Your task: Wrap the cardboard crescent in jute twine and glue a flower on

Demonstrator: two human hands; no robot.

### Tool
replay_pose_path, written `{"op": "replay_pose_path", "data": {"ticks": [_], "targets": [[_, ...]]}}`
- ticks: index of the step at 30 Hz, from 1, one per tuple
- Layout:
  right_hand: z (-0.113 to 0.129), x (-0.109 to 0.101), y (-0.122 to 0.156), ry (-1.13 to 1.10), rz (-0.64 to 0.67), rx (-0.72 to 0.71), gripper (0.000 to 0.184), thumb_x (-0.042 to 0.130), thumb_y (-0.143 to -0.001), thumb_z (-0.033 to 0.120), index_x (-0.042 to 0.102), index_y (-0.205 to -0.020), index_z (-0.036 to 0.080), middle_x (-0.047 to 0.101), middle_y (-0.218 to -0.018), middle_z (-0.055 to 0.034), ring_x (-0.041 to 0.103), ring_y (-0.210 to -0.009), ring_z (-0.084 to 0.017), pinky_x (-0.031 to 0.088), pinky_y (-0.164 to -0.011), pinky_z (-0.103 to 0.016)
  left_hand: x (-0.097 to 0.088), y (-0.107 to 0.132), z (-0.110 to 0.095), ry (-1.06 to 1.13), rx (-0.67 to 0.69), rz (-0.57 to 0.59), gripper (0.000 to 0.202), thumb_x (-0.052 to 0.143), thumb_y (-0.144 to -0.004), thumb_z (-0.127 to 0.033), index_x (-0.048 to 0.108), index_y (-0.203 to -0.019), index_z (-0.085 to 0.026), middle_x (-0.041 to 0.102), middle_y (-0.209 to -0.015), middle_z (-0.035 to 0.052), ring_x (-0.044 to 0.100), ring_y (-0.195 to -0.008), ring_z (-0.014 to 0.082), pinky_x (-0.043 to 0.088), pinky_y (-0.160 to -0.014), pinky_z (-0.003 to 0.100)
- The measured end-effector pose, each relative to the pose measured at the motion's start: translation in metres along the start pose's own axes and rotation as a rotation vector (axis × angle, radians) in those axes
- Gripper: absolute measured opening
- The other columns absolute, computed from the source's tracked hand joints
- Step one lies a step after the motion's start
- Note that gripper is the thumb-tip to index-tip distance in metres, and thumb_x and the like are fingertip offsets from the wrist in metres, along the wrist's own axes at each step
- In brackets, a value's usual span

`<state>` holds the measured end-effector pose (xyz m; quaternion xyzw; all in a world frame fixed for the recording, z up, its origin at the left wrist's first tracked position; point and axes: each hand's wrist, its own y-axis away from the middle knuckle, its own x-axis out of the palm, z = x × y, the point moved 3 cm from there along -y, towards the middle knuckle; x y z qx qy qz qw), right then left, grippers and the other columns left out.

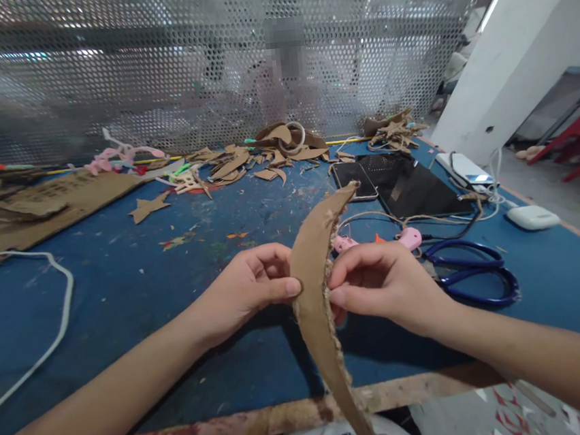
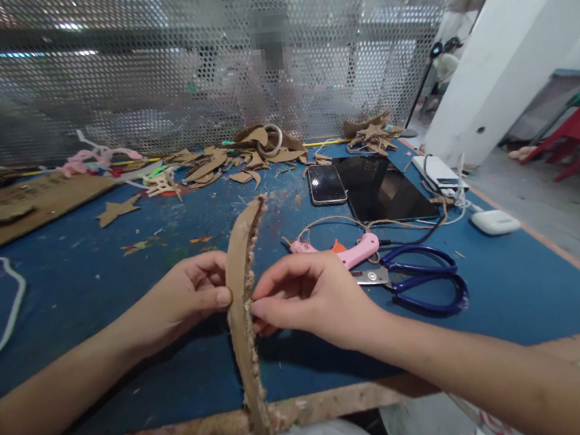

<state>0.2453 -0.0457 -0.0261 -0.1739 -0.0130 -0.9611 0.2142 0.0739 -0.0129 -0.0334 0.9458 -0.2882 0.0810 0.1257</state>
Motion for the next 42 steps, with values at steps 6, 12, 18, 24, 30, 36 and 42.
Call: {"op": "replay_pose_path", "data": {"ticks": [6, 12, 18, 24, 30, 36, 42], "targets": [[-0.001, -0.002, 0.001, 0.091, -0.014, -0.065, 0.016, 0.081, -0.064, 0.020, 0.067, -0.071, 0.017, 0.067, -0.063, 0.0012, 0.064, -0.056, -0.009, 0.054, -0.055, -0.019, 0.002, 0.001, -0.003, 0.032, -0.004, 0.009, 0.034, 0.087, -0.059, -0.029, 0.064, -0.079, -0.014, 0.072, -0.072, 0.0022, 0.066, -0.065, 0.0135, 0.053, -0.065, 0.023], [-0.001, 0.000, 0.003, 0.153, -0.033, -0.118, 0.017, 0.081, -0.066, 0.023, 0.066, -0.072, 0.018, 0.065, -0.063, 0.0015, 0.061, -0.057, -0.009, 0.053, -0.057, -0.021, 0.005, 0.003, 0.005, 0.133, -0.089, 0.113, 0.033, 0.084, -0.065, -0.027, 0.061, -0.084, -0.014, 0.073, -0.078, 0.0045, 0.068, -0.068, 0.0149, 0.055, -0.067, 0.026], [-0.003, 0.005, -0.002, -0.122, 0.093, 0.022, 0.026, 0.084, -0.061, 0.023, 0.061, -0.071, 0.015, 0.068, -0.059, 0.0025, 0.066, -0.052, -0.010, 0.057, -0.053, -0.018, 0.012, 0.003, 0.004, 0.127, 0.001, 0.145, 0.032, 0.082, -0.067, -0.030, 0.059, -0.084, -0.015, 0.072, -0.074, 0.0038, 0.069, -0.064, 0.0170, 0.055, -0.066, 0.028], [-0.009, 0.003, -0.007, -0.210, 0.095, 0.118, 0.029, 0.085, -0.060, 0.026, 0.062, -0.070, 0.013, 0.068, -0.057, 0.0018, 0.067, -0.051, -0.011, 0.057, -0.049, -0.018, 0.012, 0.005, 0.003, 0.109, -0.017, 0.102, 0.032, 0.082, -0.067, -0.028, 0.058, -0.083, -0.015, 0.072, -0.076, 0.0045, 0.069, -0.065, 0.0166, 0.055, -0.064, 0.027], [-0.006, 0.000, -0.007, -0.137, 0.029, 0.046, 0.024, 0.084, -0.061, 0.024, 0.065, -0.070, 0.013, 0.069, -0.056, 0.0021, 0.066, -0.049, -0.009, 0.058, -0.051, -0.017, 0.006, 0.003, 0.004, 0.090, -0.006, 0.062, 0.034, 0.083, -0.067, -0.030, 0.059, -0.086, -0.015, 0.073, -0.078, 0.0060, 0.070, -0.068, 0.0185, 0.056, -0.065, 0.028], [0.002, 0.000, -0.004, -0.003, -0.021, -0.118, 0.020, 0.082, -0.065, 0.025, 0.066, -0.076, 0.017, 0.069, -0.060, 0.0033, 0.068, -0.053, -0.011, 0.060, -0.055, -0.021, 0.010, 0.004, 0.002, 0.165, -0.027, 0.080, 0.035, 0.083, -0.067, -0.029, 0.060, -0.089, -0.014, 0.073, -0.079, 0.0068, 0.071, -0.070, 0.0188, 0.056, -0.066, 0.028], [0.007, 0.001, 0.004, 0.129, -0.012, -0.291, 0.011, 0.074, -0.075, 0.023, 0.066, -0.080, 0.022, 0.071, -0.071, 0.0011, 0.070, -0.064, -0.013, 0.060, -0.063, -0.023, 0.015, 0.005, 0.007, 0.276, -0.112, 0.122, 0.040, 0.086, -0.063, -0.028, 0.062, -0.092, -0.014, 0.073, -0.085, 0.0065, 0.071, -0.075, 0.0171, 0.057, -0.071, 0.026]]}}
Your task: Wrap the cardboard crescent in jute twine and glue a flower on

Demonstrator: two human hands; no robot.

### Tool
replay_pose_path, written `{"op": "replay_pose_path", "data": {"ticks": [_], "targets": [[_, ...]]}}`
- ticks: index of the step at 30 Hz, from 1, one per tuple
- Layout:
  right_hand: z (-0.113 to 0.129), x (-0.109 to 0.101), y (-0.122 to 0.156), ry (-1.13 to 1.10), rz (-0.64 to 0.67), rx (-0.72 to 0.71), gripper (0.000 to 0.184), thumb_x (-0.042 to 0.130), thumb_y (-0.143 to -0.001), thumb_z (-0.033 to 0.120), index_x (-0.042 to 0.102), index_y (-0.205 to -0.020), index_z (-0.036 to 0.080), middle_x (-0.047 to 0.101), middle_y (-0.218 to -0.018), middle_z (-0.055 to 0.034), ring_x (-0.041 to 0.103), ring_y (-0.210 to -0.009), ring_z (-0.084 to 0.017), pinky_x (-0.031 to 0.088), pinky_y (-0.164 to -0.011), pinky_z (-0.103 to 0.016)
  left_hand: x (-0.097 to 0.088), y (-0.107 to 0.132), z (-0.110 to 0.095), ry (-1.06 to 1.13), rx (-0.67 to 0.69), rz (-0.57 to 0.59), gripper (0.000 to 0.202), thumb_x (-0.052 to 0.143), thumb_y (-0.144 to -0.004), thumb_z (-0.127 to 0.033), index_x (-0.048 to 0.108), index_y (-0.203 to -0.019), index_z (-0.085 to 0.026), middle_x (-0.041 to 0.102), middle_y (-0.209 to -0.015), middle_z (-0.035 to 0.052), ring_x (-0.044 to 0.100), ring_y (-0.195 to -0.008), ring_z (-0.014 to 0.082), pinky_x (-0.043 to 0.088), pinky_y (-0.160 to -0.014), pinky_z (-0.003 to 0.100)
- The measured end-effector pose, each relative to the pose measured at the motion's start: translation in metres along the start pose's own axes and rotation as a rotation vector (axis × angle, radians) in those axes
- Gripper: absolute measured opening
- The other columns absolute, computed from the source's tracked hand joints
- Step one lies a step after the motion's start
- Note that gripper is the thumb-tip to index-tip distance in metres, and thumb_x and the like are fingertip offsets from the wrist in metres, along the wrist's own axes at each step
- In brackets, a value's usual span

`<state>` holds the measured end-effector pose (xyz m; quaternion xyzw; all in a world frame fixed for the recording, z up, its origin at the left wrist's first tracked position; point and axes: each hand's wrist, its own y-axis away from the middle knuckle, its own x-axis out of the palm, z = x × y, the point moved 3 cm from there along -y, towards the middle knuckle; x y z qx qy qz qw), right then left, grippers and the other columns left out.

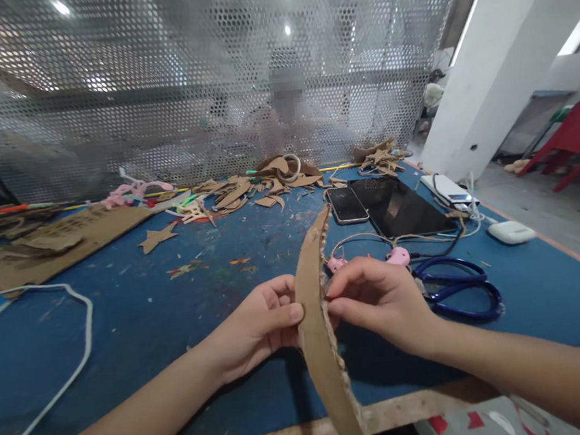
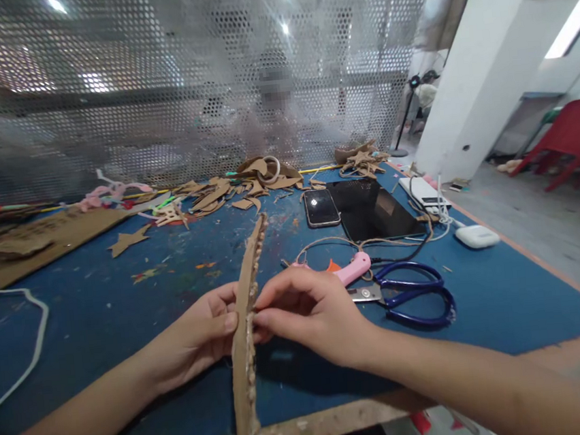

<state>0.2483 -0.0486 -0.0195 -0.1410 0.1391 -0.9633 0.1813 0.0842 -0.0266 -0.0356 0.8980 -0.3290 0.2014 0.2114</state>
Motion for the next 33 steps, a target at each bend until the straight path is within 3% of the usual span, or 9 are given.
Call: {"op": "replay_pose_path", "data": {"ticks": [6, 13, 22, 27, 33], "targets": [[0.006, -0.001, 0.004, 0.257, -0.003, -0.204, 0.006, 0.068, -0.079, 0.017, 0.068, -0.083, 0.021, 0.070, -0.074, -0.0013, 0.067, -0.064, -0.011, 0.056, -0.061, -0.021, -0.002, 0.000, 0.008, -0.021, -0.044, -0.059, 0.050, 0.088, -0.058, -0.032, 0.061, -0.097, -0.014, 0.071, -0.086, 0.0064, 0.069, -0.072, 0.0145, 0.056, -0.071, 0.025], [0.025, 0.000, 0.004, 0.619, 0.085, -0.550, 0.011, 0.063, -0.081, 0.010, 0.067, -0.085, 0.019, 0.072, -0.074, -0.0037, 0.067, -0.068, -0.013, 0.055, -0.067, -0.023, 0.001, 0.000, 0.007, 0.003, -0.043, -0.058, 0.046, 0.089, -0.056, -0.029, 0.060, -0.087, -0.013, 0.067, -0.072, 0.0015, 0.063, -0.058, 0.0092, 0.054, -0.054, 0.018], [0.031, 0.003, 0.009, 0.954, 0.152, -0.792, 0.014, 0.054, -0.083, 0.006, 0.063, -0.085, 0.016, 0.072, -0.077, -0.0044, 0.068, -0.074, -0.009, 0.053, -0.077, -0.016, 0.005, 0.000, 0.011, 0.062, -0.053, 0.005, 0.044, 0.089, -0.058, -0.026, 0.062, -0.090, -0.012, 0.070, -0.075, 0.0025, 0.067, -0.062, 0.0100, 0.057, -0.058, 0.019], [0.032, 0.002, 0.007, 0.830, 0.151, -0.695, 0.012, 0.055, -0.082, 0.006, 0.061, -0.082, 0.016, 0.069, -0.075, -0.0031, 0.065, -0.072, -0.009, 0.053, -0.072, -0.017, 0.005, -0.001, 0.010, 0.064, -0.015, 0.012, 0.042, 0.088, -0.059, -0.025, 0.064, -0.091, -0.014, 0.071, -0.076, 0.0010, 0.068, -0.064, 0.0108, 0.059, -0.059, 0.020], [0.023, -0.002, 0.000, 0.476, 0.142, -0.362, 0.011, 0.062, -0.078, 0.007, 0.062, -0.077, 0.018, 0.066, -0.078, -0.0008, 0.061, -0.073, -0.010, 0.051, -0.074, -0.023, 0.004, -0.001, 0.005, 0.029, 0.058, 0.009, 0.035, 0.087, -0.061, -0.023, 0.066, -0.088, -0.015, 0.071, -0.077, 0.0000, 0.068, -0.065, 0.0108, 0.059, -0.059, 0.020]]}}
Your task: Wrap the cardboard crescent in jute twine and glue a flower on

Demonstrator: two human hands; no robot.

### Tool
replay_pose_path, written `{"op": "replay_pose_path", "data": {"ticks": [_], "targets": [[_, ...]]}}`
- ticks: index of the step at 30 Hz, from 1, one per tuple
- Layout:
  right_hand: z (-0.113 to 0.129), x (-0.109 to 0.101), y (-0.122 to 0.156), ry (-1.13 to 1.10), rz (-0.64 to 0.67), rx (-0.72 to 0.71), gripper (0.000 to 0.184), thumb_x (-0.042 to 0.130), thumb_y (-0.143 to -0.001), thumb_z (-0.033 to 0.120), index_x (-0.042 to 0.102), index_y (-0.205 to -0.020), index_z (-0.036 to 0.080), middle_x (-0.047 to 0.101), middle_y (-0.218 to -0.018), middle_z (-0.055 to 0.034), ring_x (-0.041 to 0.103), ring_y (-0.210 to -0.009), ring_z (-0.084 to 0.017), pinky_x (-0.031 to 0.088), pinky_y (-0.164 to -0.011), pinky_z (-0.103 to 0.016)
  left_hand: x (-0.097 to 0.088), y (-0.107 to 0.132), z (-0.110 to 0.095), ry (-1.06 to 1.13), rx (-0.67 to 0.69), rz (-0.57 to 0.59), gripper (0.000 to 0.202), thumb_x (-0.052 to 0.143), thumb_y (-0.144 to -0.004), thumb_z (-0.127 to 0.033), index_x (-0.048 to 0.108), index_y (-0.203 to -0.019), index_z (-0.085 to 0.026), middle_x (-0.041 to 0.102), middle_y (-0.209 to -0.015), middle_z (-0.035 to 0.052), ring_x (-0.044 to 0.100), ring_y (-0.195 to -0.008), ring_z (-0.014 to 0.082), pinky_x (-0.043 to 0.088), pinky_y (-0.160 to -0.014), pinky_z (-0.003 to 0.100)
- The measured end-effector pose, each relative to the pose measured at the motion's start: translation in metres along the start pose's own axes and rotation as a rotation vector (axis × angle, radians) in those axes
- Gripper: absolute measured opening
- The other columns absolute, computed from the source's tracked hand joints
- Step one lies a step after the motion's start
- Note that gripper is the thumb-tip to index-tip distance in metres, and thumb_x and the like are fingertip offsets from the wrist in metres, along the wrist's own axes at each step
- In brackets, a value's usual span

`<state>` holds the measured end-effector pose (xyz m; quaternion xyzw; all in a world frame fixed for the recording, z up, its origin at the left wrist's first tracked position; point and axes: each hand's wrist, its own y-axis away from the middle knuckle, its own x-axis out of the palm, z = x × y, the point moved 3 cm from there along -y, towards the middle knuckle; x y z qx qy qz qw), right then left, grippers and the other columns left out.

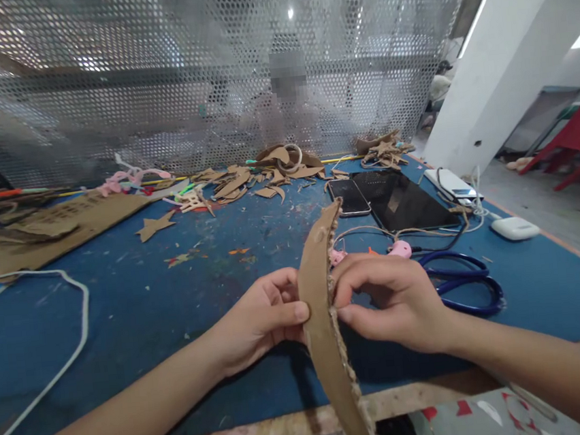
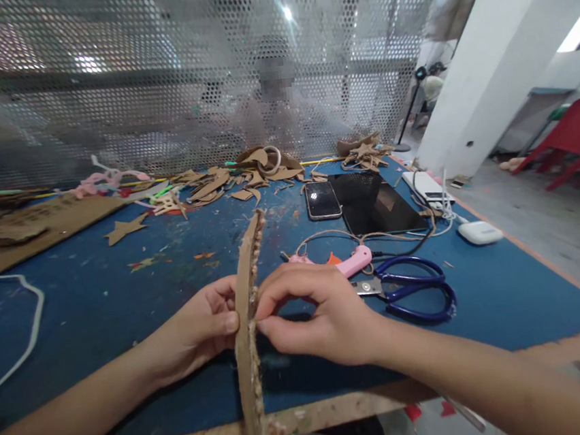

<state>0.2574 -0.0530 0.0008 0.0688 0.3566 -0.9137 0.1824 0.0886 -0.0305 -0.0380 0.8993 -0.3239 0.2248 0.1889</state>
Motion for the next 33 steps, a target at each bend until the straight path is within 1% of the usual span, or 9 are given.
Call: {"op": "replay_pose_path", "data": {"ticks": [5, 12, 14, 16, 18, 21, 26, 31, 33], "targets": [[-0.012, 0.005, 0.002, -0.262, 0.023, 0.291, 0.008, 0.066, -0.076, 0.011, 0.063, -0.073, 0.018, 0.064, -0.079, -0.0008, 0.060, -0.073, -0.010, 0.050, -0.068, -0.023, -0.004, -0.001, -0.006, -0.077, 0.050, -0.011, 0.026, 0.085, -0.065, -0.021, 0.065, -0.080, -0.013, 0.071, -0.072, 0.0005, 0.067, -0.063, 0.0103, 0.058, -0.059, 0.020], [-0.025, 0.006, 0.001, -0.525, -0.076, 0.520, 0.012, 0.075, -0.069, 0.017, 0.063, -0.071, 0.018, 0.065, -0.076, 0.0013, 0.060, -0.067, -0.008, 0.050, -0.064, -0.021, -0.007, -0.002, -0.013, -0.134, 0.089, -0.074, 0.030, 0.086, -0.062, -0.024, 0.064, -0.081, -0.014, 0.072, -0.074, 0.0015, 0.068, -0.064, 0.0131, 0.060, -0.059, 0.024], [-0.029, 0.002, -0.001, -0.627, -0.164, 0.585, 0.017, 0.077, -0.068, 0.023, 0.062, -0.073, 0.018, 0.066, -0.077, 0.0012, 0.063, -0.066, -0.009, 0.052, -0.066, -0.022, -0.008, -0.002, -0.018, -0.128, 0.127, -0.130, 0.036, 0.088, -0.059, -0.025, 0.064, -0.085, -0.015, 0.073, -0.078, 0.0025, 0.069, -0.067, 0.0149, 0.060, -0.060, 0.026], [-0.032, -0.003, -0.003, -0.709, -0.253, 0.632, 0.021, 0.076, -0.071, 0.032, 0.062, -0.074, 0.017, 0.066, -0.076, -0.0002, 0.065, -0.067, -0.011, 0.054, -0.066, -0.024, -0.013, -0.001, -0.025, -0.102, 0.199, -0.246, 0.042, 0.090, -0.054, -0.023, 0.065, -0.086, -0.014, 0.073, -0.078, 0.0032, 0.069, -0.065, 0.0153, 0.061, -0.058, 0.025], [-0.037, -0.009, -0.006, -0.734, -0.322, 0.653, 0.028, 0.072, -0.074, 0.043, 0.061, -0.074, 0.017, 0.067, -0.074, -0.0017, 0.065, -0.062, -0.012, 0.053, -0.058, -0.022, -0.020, -0.001, -0.034, -0.065, 0.284, -0.384, 0.044, 0.092, -0.048, -0.020, 0.064, -0.081, -0.014, 0.073, -0.075, 0.0025, 0.068, -0.061, 0.0140, 0.060, -0.055, 0.023], [-0.046, -0.018, -0.008, -0.675, -0.419, 0.642, 0.037, 0.070, -0.071, 0.053, 0.061, -0.072, 0.017, 0.065, -0.069, -0.0013, 0.062, -0.056, -0.012, 0.049, -0.049, -0.020, -0.034, -0.002, -0.046, -0.024, 0.393, -0.500, 0.042, 0.092, -0.043, -0.017, 0.061, -0.072, -0.014, 0.071, -0.070, -0.0007, 0.067, -0.060, 0.0112, 0.059, -0.056, 0.018], [-0.058, -0.034, -0.010, -0.423, -0.519, 0.491, 0.025, 0.072, -0.073, 0.042, 0.063, -0.074, 0.018, 0.062, -0.073, 0.0015, 0.060, -0.063, -0.009, 0.049, -0.061, -0.020, -0.054, -0.004, -0.058, -0.004, 0.489, -0.600, 0.034, 0.087, -0.050, -0.009, 0.057, -0.064, -0.015, 0.067, -0.064, -0.0042, 0.063, -0.056, 0.0073, 0.058, -0.057, 0.016], [-0.057, -0.048, -0.012, -0.151, -0.498, 0.406, 0.019, 0.065, -0.078, 0.036, 0.059, -0.074, 0.019, 0.057, -0.067, 0.0037, 0.055, -0.059, -0.009, 0.046, -0.061, -0.023, -0.060, -0.003, -0.061, -0.025, 0.497, -0.660, 0.030, 0.083, -0.055, -0.008, 0.055, -0.062, -0.015, 0.064, -0.058, -0.0037, 0.062, -0.052, 0.0082, 0.054, -0.050, 0.015], [-0.051, -0.054, -0.015, 0.049, -0.328, 0.401, 0.010, 0.063, -0.078, 0.029, 0.059, -0.078, 0.019, 0.059, -0.069, 0.0027, 0.057, -0.063, -0.011, 0.047, -0.064, -0.025, -0.061, -0.002, -0.062, -0.033, 0.497, -0.678, 0.028, 0.083, -0.057, -0.009, 0.056, -0.063, -0.015, 0.063, -0.057, -0.0034, 0.060, -0.051, 0.0077, 0.051, -0.047, 0.013]]}}
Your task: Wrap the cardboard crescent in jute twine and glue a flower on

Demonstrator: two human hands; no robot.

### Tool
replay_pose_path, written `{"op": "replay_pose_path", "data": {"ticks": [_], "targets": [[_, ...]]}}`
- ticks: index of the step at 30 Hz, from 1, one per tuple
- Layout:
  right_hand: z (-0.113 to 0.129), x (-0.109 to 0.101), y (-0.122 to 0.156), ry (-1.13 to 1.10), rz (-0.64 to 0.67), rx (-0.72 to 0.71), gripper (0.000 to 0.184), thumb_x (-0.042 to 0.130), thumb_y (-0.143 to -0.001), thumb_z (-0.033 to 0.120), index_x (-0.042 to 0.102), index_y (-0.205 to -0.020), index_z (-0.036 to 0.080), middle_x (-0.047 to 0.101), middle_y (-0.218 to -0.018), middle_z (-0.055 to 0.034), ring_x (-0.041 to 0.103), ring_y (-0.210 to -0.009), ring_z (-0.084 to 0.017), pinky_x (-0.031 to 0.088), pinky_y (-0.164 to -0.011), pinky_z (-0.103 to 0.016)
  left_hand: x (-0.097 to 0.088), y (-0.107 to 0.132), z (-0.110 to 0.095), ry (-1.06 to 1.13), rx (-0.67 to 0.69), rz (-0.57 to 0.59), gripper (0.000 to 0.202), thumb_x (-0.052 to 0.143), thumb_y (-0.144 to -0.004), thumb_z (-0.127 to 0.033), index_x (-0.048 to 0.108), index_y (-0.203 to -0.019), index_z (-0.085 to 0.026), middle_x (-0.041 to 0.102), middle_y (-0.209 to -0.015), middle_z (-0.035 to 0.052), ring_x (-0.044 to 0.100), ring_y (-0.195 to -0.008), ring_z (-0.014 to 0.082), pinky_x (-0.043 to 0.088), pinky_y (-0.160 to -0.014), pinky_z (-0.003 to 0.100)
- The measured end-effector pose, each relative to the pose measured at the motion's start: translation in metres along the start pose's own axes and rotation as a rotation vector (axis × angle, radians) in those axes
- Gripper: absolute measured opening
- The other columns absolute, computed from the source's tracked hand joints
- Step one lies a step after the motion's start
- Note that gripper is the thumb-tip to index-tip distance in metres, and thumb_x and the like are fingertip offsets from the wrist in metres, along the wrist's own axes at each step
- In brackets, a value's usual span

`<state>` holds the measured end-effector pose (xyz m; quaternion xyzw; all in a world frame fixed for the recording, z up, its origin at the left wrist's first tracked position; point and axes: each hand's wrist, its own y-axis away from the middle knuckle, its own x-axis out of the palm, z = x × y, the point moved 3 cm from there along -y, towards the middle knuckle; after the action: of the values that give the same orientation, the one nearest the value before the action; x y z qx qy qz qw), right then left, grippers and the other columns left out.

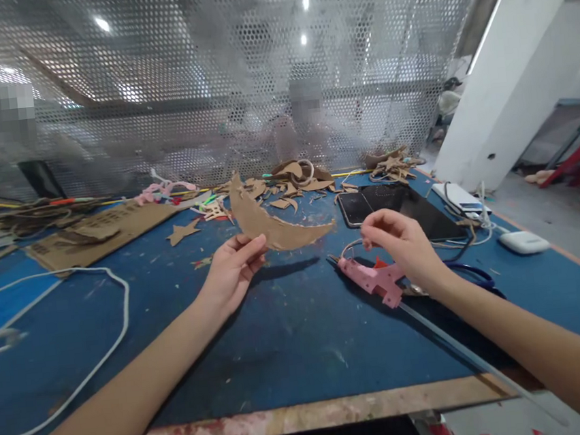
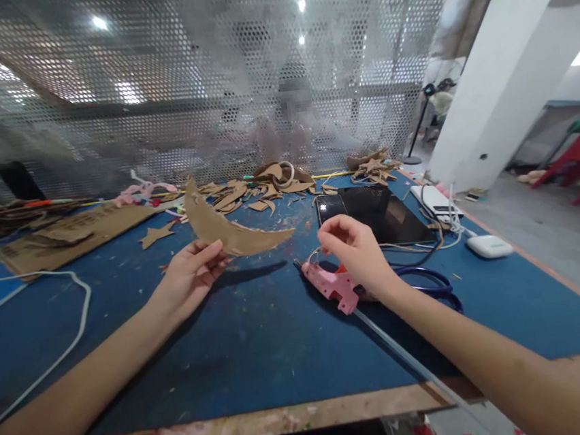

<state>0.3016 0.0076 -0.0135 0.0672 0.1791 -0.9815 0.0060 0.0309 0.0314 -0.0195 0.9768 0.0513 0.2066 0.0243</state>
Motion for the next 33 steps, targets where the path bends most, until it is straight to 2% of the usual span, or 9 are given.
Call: {"op": "replay_pose_path", "data": {"ticks": [2, 4, 7, 11, 16, 20, 24, 27, 33], "targets": [[0.009, -0.004, 0.000, 0.289, 0.302, -0.085, 0.009, 0.059, -0.076, 0.017, 0.062, -0.084, 0.019, 0.064, -0.082, -0.0009, 0.060, -0.077, -0.015, 0.048, -0.073, -0.028, -0.001, 0.000, -0.001, -0.006, 0.004, -0.010, 0.024, 0.082, -0.060, -0.010, 0.059, -0.066, -0.014, 0.064, -0.058, -0.0024, 0.060, -0.051, 0.0075, 0.051, -0.048, 0.013], [0.014, -0.009, 0.004, 0.557, 0.610, -0.185, 0.025, 0.056, -0.071, 0.008, 0.064, -0.092, 0.019, 0.065, -0.100, -0.0041, 0.060, -0.094, -0.018, 0.046, -0.085, -0.031, -0.004, -0.001, -0.003, 0.000, 0.014, -0.016, 0.020, 0.080, -0.063, -0.012, 0.062, -0.072, -0.013, 0.067, -0.063, -0.0009, 0.062, -0.055, 0.0078, 0.053, -0.054, 0.015], [0.016, -0.020, 0.011, 0.780, 0.772, -0.273, 0.041, 0.060, -0.067, 0.008, 0.062, -0.106, 0.020, 0.064, -0.111, -0.0066, 0.059, -0.100, -0.021, 0.046, -0.088, -0.032, -0.008, -0.005, -0.007, 0.023, 0.034, -0.033, 0.016, 0.076, -0.068, -0.012, 0.065, -0.080, -0.013, 0.070, -0.072, 0.0001, 0.063, -0.059, 0.0078, 0.054, -0.060, 0.016], [0.008, -0.021, 0.013, 0.904, 0.740, -0.280, 0.047, 0.062, -0.067, 0.009, 0.060, -0.112, 0.021, 0.066, -0.108, -0.0073, 0.062, -0.094, -0.021, 0.048, -0.079, -0.029, -0.015, -0.013, -0.012, 0.036, 0.060, -0.061, 0.011, 0.072, -0.074, -0.012, 0.066, -0.082, -0.014, 0.071, -0.071, 0.0000, 0.064, -0.060, 0.0084, 0.054, -0.062, 0.018], [0.004, -0.008, 0.010, 1.121, 0.758, -0.365, 0.034, 0.054, -0.073, 0.010, 0.063, -0.104, 0.019, 0.065, -0.111, -0.0085, 0.059, -0.100, -0.025, 0.044, -0.087, -0.039, -0.018, -0.018, -0.014, -0.016, 0.051, -0.056, 0.006, 0.066, -0.082, -0.016, 0.066, -0.087, -0.012, 0.069, -0.071, 0.0003, 0.062, -0.056, 0.0093, 0.053, -0.054, 0.021], [0.010, -0.011, 0.005, 1.182, 0.573, -0.485, 0.037, 0.051, -0.073, 0.009, 0.058, -0.109, 0.017, 0.063, -0.111, -0.0105, 0.063, -0.089, -0.024, 0.047, -0.075, -0.035, -0.014, -0.013, -0.011, -0.070, 0.043, -0.015, 0.012, 0.074, -0.074, -0.018, 0.070, -0.084, -0.012, 0.071, -0.070, 0.0009, 0.062, -0.057, 0.0097, 0.053, -0.056, 0.019], [0.020, -0.014, 0.009, 0.928, 0.348, -0.681, 0.029, 0.052, -0.079, 0.015, 0.054, -0.108, 0.018, 0.063, -0.107, -0.0134, 0.063, -0.090, -0.023, 0.049, -0.073, -0.032, -0.007, -0.006, -0.005, -0.108, 0.033, 0.033, 0.025, 0.084, -0.062, -0.023, 0.073, -0.082, -0.013, 0.073, -0.072, 0.0019, 0.063, -0.060, 0.0101, 0.051, -0.057, 0.017], [0.023, -0.009, 0.018, 0.695, 0.254, -0.766, 0.020, 0.056, -0.086, 0.022, 0.055, -0.106, 0.020, 0.064, -0.098, -0.0113, 0.063, -0.087, -0.021, 0.050, -0.075, -0.031, -0.003, 0.000, 0.000, -0.135, 0.014, 0.075, 0.031, 0.086, -0.057, -0.029, 0.075, -0.082, -0.014, 0.073, -0.074, 0.0031, 0.063, -0.061, 0.0108, 0.051, -0.057, 0.018], [0.014, 0.010, 0.030, 0.593, 0.313, -0.812, 0.016, 0.051, -0.091, 0.024, 0.058, -0.105, 0.021, 0.066, -0.095, -0.0115, 0.065, -0.090, -0.021, 0.052, -0.077, -0.031, 0.004, 0.009, 0.007, -0.168, -0.026, 0.155, 0.035, 0.087, -0.055, -0.034, 0.075, -0.082, -0.015, 0.074, -0.075, 0.0043, 0.062, -0.061, 0.0123, 0.051, -0.058, 0.020]]}}
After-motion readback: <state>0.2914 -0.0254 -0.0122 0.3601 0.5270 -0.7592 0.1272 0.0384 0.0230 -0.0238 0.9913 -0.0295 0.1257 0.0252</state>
